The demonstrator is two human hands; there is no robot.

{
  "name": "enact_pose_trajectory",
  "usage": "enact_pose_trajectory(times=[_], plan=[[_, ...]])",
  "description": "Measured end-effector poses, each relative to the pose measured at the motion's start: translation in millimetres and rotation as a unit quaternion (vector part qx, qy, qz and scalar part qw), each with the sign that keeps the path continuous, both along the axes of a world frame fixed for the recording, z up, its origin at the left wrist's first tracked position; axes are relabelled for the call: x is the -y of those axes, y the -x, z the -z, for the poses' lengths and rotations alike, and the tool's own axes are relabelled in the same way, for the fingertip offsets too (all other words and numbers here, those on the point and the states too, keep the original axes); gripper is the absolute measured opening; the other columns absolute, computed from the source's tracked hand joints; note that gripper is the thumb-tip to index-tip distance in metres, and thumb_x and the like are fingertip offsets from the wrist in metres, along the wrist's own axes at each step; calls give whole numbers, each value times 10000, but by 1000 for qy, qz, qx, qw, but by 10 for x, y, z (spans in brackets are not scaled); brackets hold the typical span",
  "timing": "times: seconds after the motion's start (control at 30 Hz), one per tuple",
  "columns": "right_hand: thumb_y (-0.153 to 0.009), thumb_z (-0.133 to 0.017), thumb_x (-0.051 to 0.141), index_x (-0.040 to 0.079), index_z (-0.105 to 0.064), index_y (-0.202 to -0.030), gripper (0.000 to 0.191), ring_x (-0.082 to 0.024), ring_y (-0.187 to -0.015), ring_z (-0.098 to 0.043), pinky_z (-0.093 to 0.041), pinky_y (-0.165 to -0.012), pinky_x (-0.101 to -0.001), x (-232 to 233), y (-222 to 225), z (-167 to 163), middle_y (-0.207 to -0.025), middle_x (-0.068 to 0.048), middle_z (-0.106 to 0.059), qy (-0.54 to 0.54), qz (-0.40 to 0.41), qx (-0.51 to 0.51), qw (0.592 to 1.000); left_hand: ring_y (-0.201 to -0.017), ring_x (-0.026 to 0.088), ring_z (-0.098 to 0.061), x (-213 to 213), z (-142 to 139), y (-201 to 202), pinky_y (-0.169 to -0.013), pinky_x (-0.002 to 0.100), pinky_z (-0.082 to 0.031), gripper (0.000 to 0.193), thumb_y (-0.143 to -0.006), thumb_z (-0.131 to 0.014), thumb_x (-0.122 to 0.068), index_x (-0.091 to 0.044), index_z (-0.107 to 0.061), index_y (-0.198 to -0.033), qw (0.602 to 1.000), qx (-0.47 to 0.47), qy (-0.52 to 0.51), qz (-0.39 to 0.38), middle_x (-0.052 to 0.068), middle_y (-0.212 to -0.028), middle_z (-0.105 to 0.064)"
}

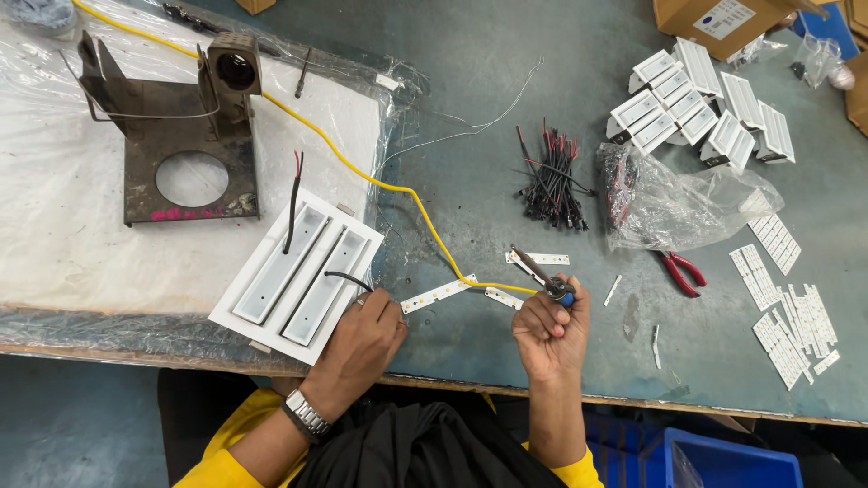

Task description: The person solders wires to LED strip modules on a workbench, using a soldering iron and solder wire. They repeatedly heat joints, apply solder, and reposition the strips and wires to complete connections.

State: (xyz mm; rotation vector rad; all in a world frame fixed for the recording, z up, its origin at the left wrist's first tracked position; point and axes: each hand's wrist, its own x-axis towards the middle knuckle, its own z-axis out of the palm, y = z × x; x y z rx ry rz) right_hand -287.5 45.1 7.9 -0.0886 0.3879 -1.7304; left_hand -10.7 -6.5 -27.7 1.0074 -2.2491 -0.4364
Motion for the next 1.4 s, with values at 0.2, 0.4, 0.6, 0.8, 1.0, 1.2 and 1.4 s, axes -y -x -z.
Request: enact_pose_trajectory(times=[0.2,0.4,0.6,0.8,1.0,1.2,1.4], plan=[[-1046,-604,239,40,-749,-970,258,-25,-417,-386,-311,-404,-180,-1,-3,11,-545,42,-533,-7,1,1,1000,-768,253,-618,-8,-3,1,-692,375,-516,122,-841,-716,-127,-38,-632,-845,1000,-1,18,-3,93,-861,-536],[-1036,-621,276,70,-710,-991,229,-77,-475,-429,-322,-453,-216,-54,9,-45,-592,-2,-554,-8,68,-188,980,-770,251,-616,-18,-17,0,-703,376,-513,130,-850,-711,-140,-37,-634,-854,1000,-7,23,-6,95,-871,-534],[-1038,-640,210,-2,-673,-1013,216,-98,-566,-558,-412,-493,-210,19,-132,97,-791,-70,-654,-23,201,-554,808,-753,257,-599,-18,-20,-5,-704,379,-502,136,-877,-694,-144,-54,-613,-813,999,22,49,-4,103,-855,-520],[-1038,-647,157,-36,-675,-1033,195,-115,-628,-633,-491,-547,-209,115,-240,208,-940,-114,-707,-1,222,-698,681,-779,271,-598,-17,-24,10,-718,383,-505,140,-859,-694,-133,-48,-596,-806,999,-14,40,0,110,-864,-517],[-1029,-654,173,-30,-678,-1018,205,-113,-620,-634,-492,-531,-207,85,-270,241,-966,-125,-713,-2,219,-686,694,-803,267,-604,-27,-27,14,-724,384,-513,123,-853,-689,-117,-49,-594,-812,998,-24,54,-1,107,-864,-520],[-1057,-639,180,-31,-679,-1029,216,-111,-652,-635,-505,-562,-212,82,-276,273,-929,-122,-711,12,200,-699,687,-800,257,-603,-30,-35,20,-716,368,-518,129,-854,-694,-118,-49,-599,-802,998,-4,56,3,103,-863,-524],[-1043,-646,181,-30,-671,-1010,215,-111,-636,-635,-500,-549,-212,104,-289,277,-951,-127,-716,18,204,-698,687,-775,244,-601,-43,-63,19,-686,364,-515,139,-859,-702,-123,-52,-603,-795,999,12,47,-4,102,-859,-526]])
